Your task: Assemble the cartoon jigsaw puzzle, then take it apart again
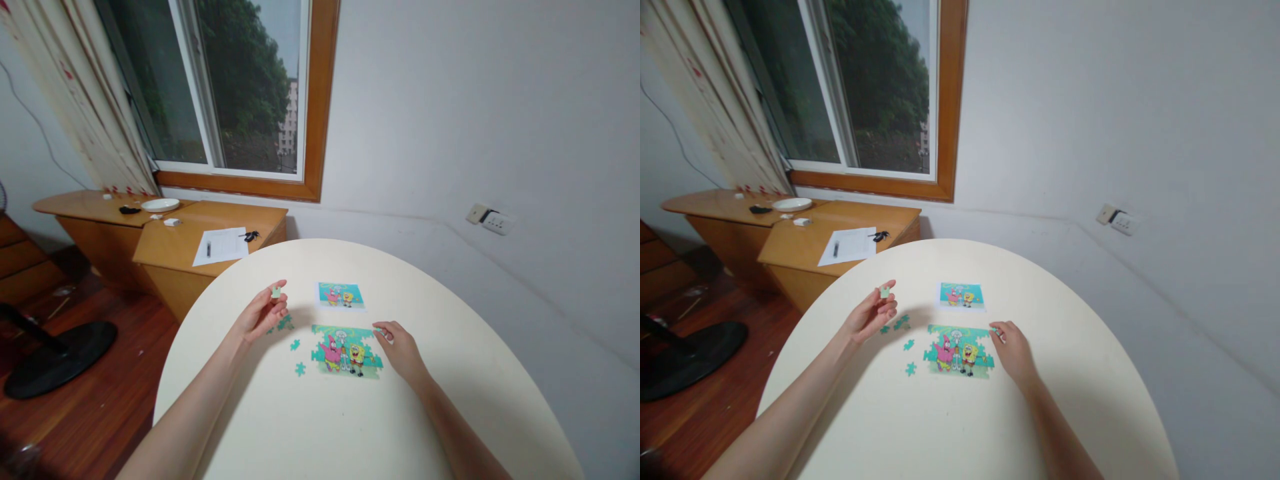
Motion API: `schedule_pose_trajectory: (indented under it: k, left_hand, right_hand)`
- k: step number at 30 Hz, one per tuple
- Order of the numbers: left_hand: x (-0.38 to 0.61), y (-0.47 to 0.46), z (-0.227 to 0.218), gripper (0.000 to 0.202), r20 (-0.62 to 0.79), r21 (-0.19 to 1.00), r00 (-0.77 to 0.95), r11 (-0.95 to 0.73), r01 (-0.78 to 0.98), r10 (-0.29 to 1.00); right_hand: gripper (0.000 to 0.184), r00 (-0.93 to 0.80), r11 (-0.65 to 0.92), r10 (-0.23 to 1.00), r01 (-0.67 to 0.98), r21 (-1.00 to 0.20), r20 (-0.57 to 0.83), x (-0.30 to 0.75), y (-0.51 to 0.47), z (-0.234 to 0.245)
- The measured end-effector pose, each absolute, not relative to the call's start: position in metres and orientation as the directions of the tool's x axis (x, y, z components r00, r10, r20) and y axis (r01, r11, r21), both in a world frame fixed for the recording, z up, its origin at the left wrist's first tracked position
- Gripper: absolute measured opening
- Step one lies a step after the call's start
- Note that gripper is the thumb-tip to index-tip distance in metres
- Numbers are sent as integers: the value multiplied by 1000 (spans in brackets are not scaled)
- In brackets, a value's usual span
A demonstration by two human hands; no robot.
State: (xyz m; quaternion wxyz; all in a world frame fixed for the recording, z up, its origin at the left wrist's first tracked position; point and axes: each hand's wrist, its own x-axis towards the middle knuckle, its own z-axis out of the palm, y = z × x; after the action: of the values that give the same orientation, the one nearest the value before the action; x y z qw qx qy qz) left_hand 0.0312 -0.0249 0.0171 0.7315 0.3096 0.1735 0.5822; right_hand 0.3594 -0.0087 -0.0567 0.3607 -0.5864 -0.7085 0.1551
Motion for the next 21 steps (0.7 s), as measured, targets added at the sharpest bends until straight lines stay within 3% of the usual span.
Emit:
schedule_pose_trajectory:
  k: [21]
  left_hand:
    - [32, -27, 18, 35, 124, 666, 280, 129, -734, 952]
  right_hand:
    - [24, -44, 253, 945, 729, -636, 325, 358, -10, -55]
